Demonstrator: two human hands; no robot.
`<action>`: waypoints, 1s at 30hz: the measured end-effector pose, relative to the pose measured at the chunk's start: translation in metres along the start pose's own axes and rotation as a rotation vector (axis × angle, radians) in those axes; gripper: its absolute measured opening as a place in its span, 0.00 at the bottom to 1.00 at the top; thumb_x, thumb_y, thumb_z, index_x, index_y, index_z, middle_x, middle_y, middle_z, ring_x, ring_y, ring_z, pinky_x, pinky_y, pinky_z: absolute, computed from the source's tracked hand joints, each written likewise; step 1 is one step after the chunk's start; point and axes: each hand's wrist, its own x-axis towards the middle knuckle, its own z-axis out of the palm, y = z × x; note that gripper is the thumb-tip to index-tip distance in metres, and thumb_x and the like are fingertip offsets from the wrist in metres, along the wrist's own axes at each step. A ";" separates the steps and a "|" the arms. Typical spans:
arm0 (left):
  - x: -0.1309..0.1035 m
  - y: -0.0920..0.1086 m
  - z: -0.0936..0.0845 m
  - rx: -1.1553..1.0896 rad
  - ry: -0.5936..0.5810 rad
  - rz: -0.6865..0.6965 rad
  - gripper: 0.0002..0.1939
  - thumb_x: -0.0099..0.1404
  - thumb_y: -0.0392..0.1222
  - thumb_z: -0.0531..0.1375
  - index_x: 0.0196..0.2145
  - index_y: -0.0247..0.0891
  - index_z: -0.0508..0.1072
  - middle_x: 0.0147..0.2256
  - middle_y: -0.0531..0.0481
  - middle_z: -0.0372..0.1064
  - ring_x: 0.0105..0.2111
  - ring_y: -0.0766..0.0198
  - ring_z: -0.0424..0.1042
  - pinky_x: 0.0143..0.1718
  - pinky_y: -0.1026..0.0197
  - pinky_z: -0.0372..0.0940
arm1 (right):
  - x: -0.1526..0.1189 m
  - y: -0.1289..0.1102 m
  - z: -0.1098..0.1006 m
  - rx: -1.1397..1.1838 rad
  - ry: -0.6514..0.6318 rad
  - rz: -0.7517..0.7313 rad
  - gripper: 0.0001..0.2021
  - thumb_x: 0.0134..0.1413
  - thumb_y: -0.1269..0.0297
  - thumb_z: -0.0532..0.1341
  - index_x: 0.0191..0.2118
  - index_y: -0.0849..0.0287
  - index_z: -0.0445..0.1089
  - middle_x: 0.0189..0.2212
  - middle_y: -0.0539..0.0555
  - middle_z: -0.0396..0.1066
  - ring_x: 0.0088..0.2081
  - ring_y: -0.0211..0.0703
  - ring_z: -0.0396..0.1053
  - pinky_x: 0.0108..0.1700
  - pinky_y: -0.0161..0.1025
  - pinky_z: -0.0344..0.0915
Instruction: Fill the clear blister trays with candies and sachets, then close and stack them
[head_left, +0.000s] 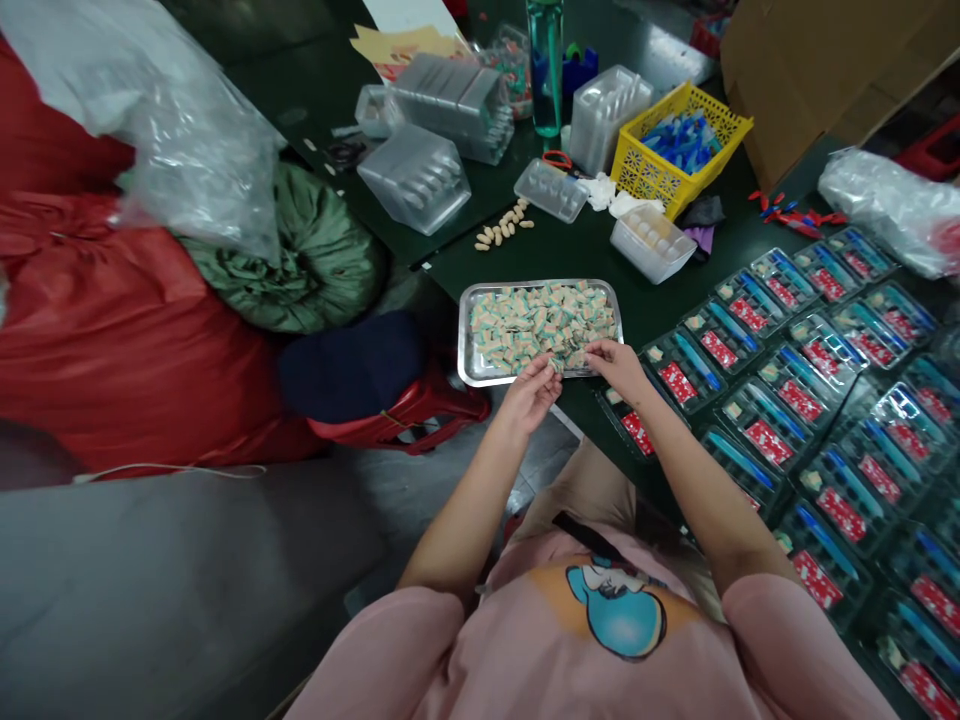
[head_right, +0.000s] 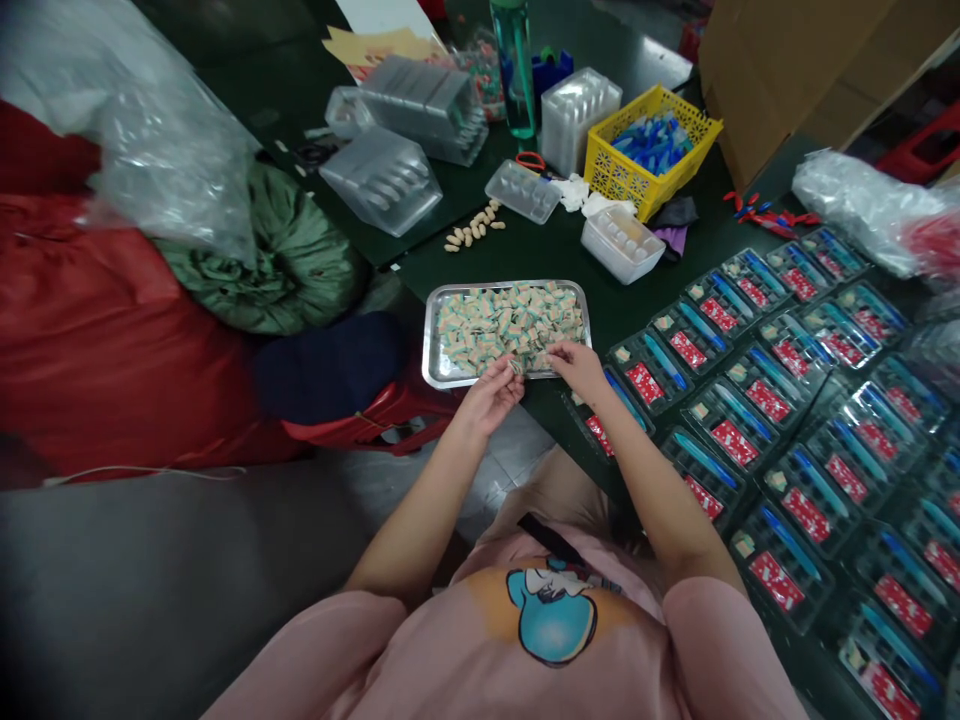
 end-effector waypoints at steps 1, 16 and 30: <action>0.001 -0.002 0.001 0.022 -0.001 0.013 0.15 0.52 0.30 0.71 0.37 0.38 0.75 0.26 0.55 0.71 0.26 0.72 0.72 0.30 0.70 0.67 | -0.002 -0.002 0.003 0.047 -0.006 0.000 0.09 0.50 0.59 0.62 0.35 0.59 0.73 0.27 0.49 0.73 0.31 0.40 0.70 0.36 0.37 0.67; -0.003 -0.006 0.007 0.132 0.021 0.120 0.16 0.45 0.34 0.74 0.33 0.37 0.77 0.28 0.53 0.74 0.27 0.72 0.72 0.31 0.70 0.67 | -0.028 -0.023 0.024 0.042 0.087 -0.098 0.07 0.54 0.63 0.62 0.37 0.58 0.75 0.35 0.52 0.77 0.37 0.42 0.73 0.45 0.39 0.68; -0.004 -0.020 0.034 0.407 -0.095 0.429 0.17 0.40 0.40 0.76 0.29 0.45 0.76 0.30 0.58 0.74 0.29 0.69 0.72 0.31 0.67 0.72 | -0.066 -0.045 -0.006 -0.032 0.176 -0.242 0.02 0.59 0.62 0.65 0.37 0.52 0.73 0.36 0.40 0.75 0.43 0.36 0.71 0.49 0.31 0.65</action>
